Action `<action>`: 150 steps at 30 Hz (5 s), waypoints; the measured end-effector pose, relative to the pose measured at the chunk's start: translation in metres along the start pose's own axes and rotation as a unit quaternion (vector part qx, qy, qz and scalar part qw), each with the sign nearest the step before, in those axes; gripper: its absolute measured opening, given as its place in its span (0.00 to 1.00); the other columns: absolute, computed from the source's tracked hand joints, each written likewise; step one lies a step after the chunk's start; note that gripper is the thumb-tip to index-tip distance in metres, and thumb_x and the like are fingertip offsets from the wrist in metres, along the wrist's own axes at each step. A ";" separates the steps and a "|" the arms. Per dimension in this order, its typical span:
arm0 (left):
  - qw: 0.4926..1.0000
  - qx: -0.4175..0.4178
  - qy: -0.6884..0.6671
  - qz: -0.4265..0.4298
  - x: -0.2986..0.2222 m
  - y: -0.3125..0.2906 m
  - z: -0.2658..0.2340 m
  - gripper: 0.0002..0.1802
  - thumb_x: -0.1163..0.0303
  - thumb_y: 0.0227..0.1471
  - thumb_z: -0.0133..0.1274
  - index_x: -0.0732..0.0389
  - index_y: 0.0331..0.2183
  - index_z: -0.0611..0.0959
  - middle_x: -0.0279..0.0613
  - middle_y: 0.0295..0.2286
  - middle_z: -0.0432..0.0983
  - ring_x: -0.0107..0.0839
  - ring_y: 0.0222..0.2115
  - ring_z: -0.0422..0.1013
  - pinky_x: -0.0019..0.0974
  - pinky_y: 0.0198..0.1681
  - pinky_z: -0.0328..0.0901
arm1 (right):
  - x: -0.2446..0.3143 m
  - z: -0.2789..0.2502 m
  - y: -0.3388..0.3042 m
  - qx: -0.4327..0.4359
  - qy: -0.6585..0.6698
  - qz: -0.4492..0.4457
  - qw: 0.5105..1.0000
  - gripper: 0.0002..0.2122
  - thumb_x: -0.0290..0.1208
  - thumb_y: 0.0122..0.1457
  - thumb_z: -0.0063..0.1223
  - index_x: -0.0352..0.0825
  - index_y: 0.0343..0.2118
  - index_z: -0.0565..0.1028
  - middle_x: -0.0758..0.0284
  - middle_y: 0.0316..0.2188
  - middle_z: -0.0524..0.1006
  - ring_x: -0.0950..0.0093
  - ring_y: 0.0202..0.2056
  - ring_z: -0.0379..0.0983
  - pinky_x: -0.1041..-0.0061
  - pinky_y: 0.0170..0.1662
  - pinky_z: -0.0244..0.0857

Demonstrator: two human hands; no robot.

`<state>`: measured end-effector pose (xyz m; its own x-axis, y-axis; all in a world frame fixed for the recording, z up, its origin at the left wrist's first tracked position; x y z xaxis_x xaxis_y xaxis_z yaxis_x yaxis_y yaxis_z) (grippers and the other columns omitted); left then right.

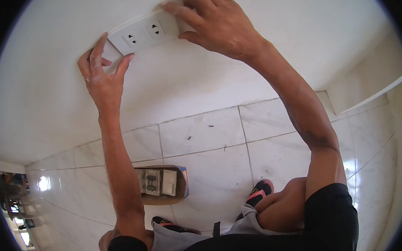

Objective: The person fits a white plastic outlet cover onto a dual-socket electrical outlet on a wall, presses it into place, and then retrieves a box of components to continue working.

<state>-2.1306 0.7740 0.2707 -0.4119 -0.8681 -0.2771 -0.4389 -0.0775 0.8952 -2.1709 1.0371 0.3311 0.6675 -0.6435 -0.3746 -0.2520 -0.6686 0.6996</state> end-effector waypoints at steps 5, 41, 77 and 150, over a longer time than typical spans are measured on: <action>0.999 -0.001 -0.018 -0.027 -0.002 0.000 -0.001 0.41 0.68 0.39 0.75 0.42 0.57 0.78 0.36 0.45 0.67 0.28 0.34 0.69 0.35 0.37 0.72 | 0.000 0.004 0.004 -0.043 -0.021 -0.057 0.997 0.20 0.32 0.58 0.63 0.36 0.52 0.71 0.63 0.40 0.72 0.71 0.38 0.69 0.72 0.39 0.66; 0.970 0.022 -0.201 -0.136 -0.005 -0.008 0.011 0.37 0.81 0.49 0.66 0.66 0.60 0.72 0.40 0.36 0.76 0.28 0.31 0.76 0.31 0.37 0.74 | 0.116 0.050 0.029 -0.210 0.525 -0.174 0.807 0.20 0.37 0.59 0.62 0.39 0.13 0.68 0.71 0.13 0.67 0.69 0.15 0.66 0.68 0.16 0.57; 0.967 0.037 -0.227 -0.106 -0.004 -0.001 0.004 0.32 0.85 0.49 0.63 0.60 0.57 0.76 0.36 0.24 0.76 0.23 0.26 0.74 0.28 0.36 0.72 | 0.025 0.060 0.115 -0.444 0.204 -0.112 0.865 0.10 0.19 0.62 0.49 0.29 0.47 0.70 0.56 0.39 0.71 0.68 0.36 0.69 0.73 0.35 0.69; 0.932 0.049 -0.331 -0.140 0.002 0.005 -0.001 0.20 0.75 0.60 0.56 0.62 0.54 0.75 0.37 0.23 0.76 0.27 0.25 0.76 0.29 0.33 0.70 | 0.035 0.037 0.079 -0.319 0.184 -0.087 0.926 0.19 0.38 0.58 0.53 0.33 0.49 0.71 0.57 0.39 0.73 0.63 0.36 0.72 0.65 0.34 0.70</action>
<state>-2.1328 0.7713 0.2749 -0.6589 -0.3257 -0.6781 -0.6600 -0.1821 0.7288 -2.1937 0.9478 0.3507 0.8825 -0.2969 -0.3648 0.2682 -0.3194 0.9089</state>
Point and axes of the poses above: each hand's wrist, its own y-axis towards the middle knuckle, its own z-axis out of the palm, x = y × z, the point moved 2 cm from there along y, towards the middle knuckle
